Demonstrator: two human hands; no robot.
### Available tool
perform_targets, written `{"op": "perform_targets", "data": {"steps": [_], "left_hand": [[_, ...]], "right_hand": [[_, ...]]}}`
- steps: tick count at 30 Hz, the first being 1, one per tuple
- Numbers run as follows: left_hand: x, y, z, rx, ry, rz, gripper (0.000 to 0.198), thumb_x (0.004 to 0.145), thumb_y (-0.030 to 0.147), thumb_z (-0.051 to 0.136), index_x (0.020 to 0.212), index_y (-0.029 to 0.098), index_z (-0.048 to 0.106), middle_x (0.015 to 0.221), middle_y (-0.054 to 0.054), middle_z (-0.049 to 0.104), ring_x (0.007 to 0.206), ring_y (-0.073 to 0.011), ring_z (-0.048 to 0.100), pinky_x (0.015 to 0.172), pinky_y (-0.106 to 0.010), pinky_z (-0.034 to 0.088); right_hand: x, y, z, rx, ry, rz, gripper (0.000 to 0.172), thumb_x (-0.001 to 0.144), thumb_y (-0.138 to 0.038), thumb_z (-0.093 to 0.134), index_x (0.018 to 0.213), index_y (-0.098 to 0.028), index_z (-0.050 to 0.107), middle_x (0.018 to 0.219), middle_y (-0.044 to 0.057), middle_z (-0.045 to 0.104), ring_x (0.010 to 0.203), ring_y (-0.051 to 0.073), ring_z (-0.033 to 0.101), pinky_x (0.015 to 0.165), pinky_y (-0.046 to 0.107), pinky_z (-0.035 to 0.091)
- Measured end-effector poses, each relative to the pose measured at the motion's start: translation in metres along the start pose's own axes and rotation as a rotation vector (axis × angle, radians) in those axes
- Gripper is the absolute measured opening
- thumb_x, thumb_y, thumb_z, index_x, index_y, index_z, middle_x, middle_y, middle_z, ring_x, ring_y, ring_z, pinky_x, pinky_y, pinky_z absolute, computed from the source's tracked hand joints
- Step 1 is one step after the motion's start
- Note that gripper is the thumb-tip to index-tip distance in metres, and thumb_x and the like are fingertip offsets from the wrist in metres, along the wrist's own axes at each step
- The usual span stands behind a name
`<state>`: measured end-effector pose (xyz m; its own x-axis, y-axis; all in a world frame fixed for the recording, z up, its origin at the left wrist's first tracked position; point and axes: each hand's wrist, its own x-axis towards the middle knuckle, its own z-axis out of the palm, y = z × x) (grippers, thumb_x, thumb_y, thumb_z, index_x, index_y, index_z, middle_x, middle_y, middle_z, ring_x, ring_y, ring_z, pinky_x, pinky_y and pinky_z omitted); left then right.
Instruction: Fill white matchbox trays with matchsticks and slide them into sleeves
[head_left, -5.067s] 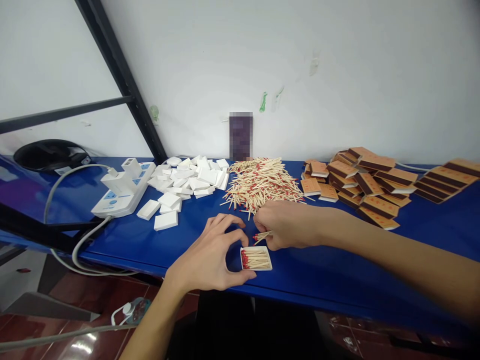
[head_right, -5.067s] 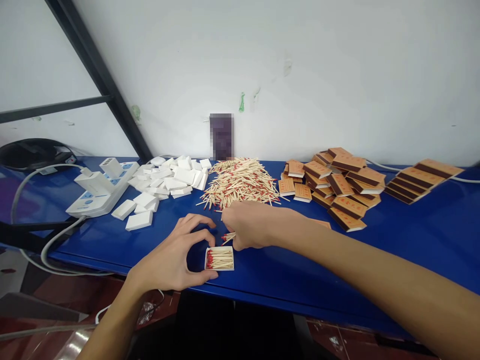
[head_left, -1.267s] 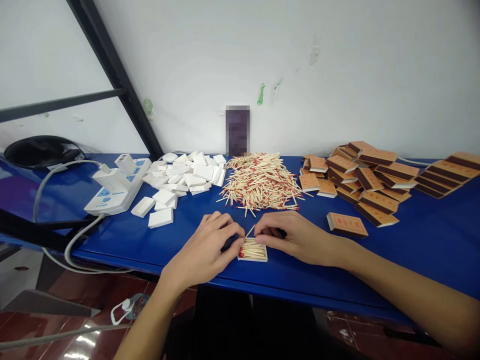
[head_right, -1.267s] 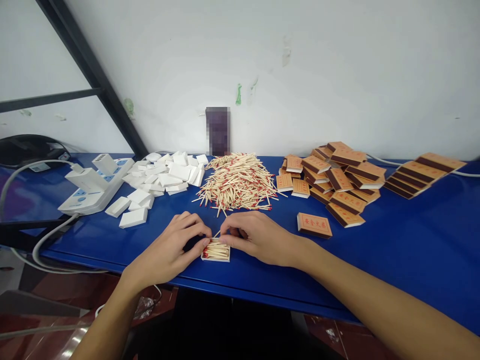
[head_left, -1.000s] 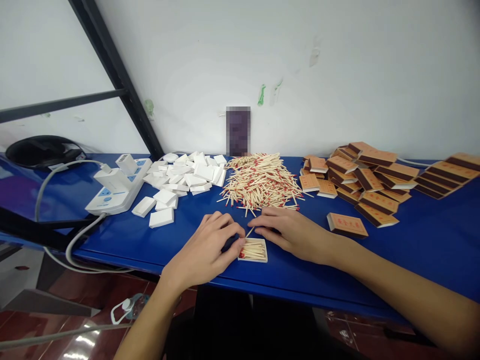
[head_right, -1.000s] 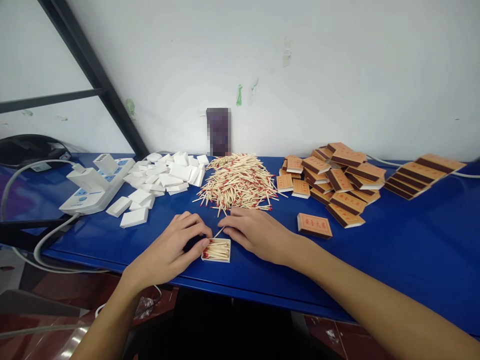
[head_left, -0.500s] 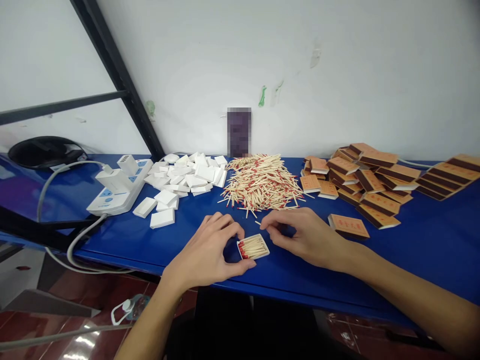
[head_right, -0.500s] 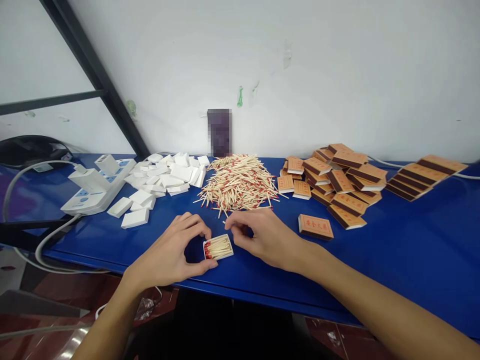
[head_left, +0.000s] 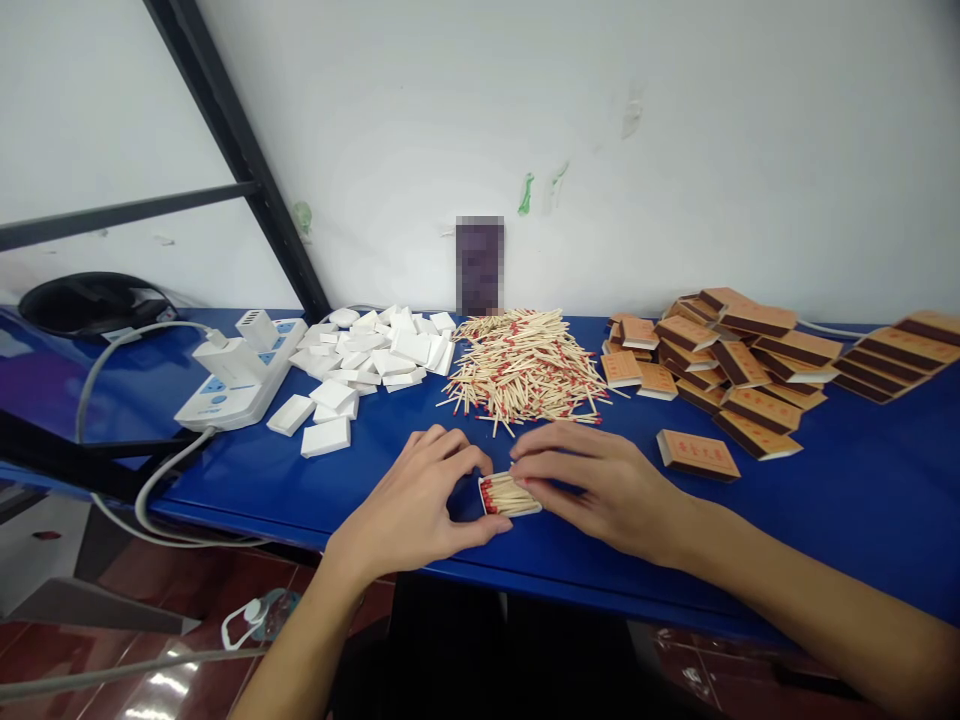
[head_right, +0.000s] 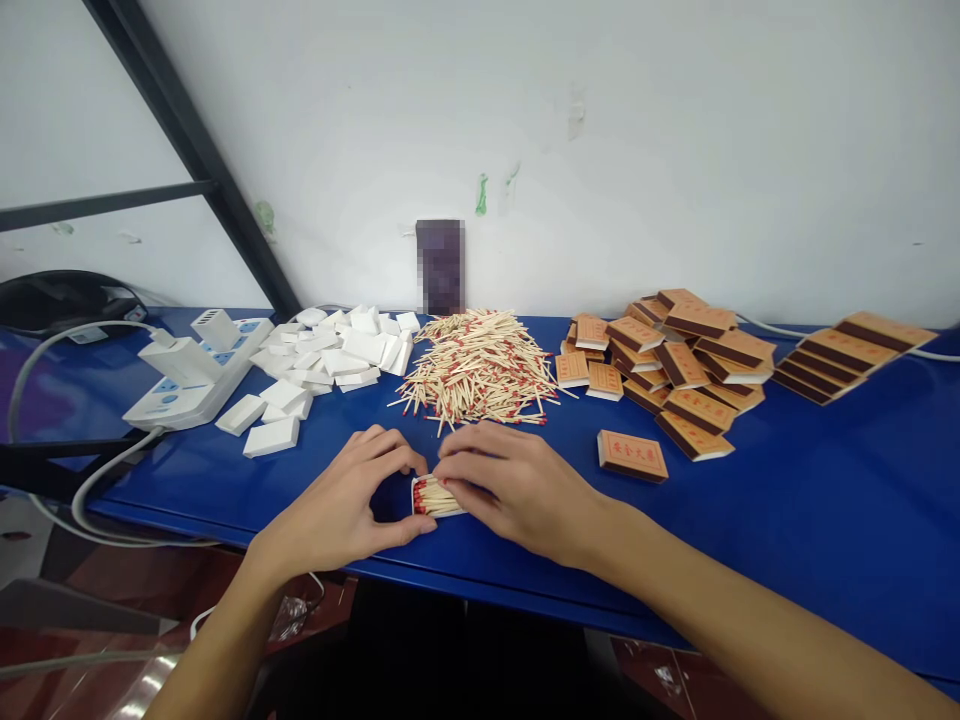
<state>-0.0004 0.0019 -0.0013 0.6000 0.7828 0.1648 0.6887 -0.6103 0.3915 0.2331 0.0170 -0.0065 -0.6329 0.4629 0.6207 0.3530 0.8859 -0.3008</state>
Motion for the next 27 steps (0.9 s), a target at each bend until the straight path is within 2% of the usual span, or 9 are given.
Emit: {"op": "perform_targets", "data": {"steps": [3,6,9,15,21,27], "left_hand": [[0.0001,-0.0003,0.0007,0.007,0.003,0.003,0.035,0.086,0.054,0.067,0.100,0.022,0.058,0.102,0.000,0.057,0.097,-0.0218,0.051,0.098,-0.042,0.035],[0.0006,0.0003,0.0007,0.015,0.007,0.006,0.035,0.085,0.053,0.068,0.100,0.022,0.059,0.100,0.000,0.057,0.096,-0.0216,0.051,0.098,-0.042,0.035],[0.0009,0.0009,0.0005,0.023,0.009,0.009,0.035,0.085,0.053,0.068,0.100,0.022,0.060,0.099,0.000,0.057,0.096,-0.0219,0.052,0.098,-0.042,0.036],[0.0004,0.0003,0.0003,0.015,0.006,0.015,0.033,0.084,0.050,0.069,0.100,0.023,0.059,0.100,0.000,0.057,0.098,-0.0224,0.052,0.099,-0.044,0.035],[0.0009,0.0008,0.0001,0.017,0.008,-0.006,0.032,0.085,0.049,0.068,0.103,0.024,0.059,0.101,0.000,0.058,0.097,-0.0226,0.053,0.099,-0.045,0.037],[-0.0013,0.0021,-0.0022,-0.020,0.016,-0.017,0.055,0.080,0.051,0.070,0.125,0.026,0.051,0.117,-0.005,0.058,0.108,-0.0280,0.052,0.107,-0.053,0.034]], "right_hand": [[-0.0008,0.0001,0.0022,-0.109,-0.005,-0.123,0.014,0.094,-0.014,0.054,0.103,-0.016,0.065,0.109,0.011,0.071,0.098,0.019,0.065,0.087,0.034,0.052],[0.0000,-0.0022,0.0037,-0.168,-0.033,-0.170,0.020,0.095,-0.013,0.052,0.111,-0.015,0.064,0.096,0.008,0.071,0.087,0.018,0.062,0.080,0.035,0.051],[0.0013,-0.0054,0.0061,-0.242,-0.069,-0.176,0.021,0.096,-0.015,0.052,0.112,-0.015,0.064,0.092,0.008,0.071,0.085,0.020,0.059,0.077,0.038,0.049],[0.0011,-0.0063,0.0053,-0.160,-0.120,-0.081,0.017,0.094,-0.021,0.054,0.105,-0.017,0.067,0.094,0.008,0.069,0.087,0.019,0.058,0.079,0.037,0.048],[-0.0023,-0.0048,0.0049,-0.012,-0.186,-0.020,0.019,0.089,-0.017,0.057,0.106,-0.018,0.066,0.104,0.008,0.068,0.097,0.019,0.061,0.089,0.037,0.049],[-0.0018,-0.0053,0.0015,0.102,-0.228,0.161,0.021,0.085,-0.017,0.063,0.106,-0.021,0.064,0.107,0.007,0.066,0.097,0.018,0.062,0.085,0.032,0.052]]}}
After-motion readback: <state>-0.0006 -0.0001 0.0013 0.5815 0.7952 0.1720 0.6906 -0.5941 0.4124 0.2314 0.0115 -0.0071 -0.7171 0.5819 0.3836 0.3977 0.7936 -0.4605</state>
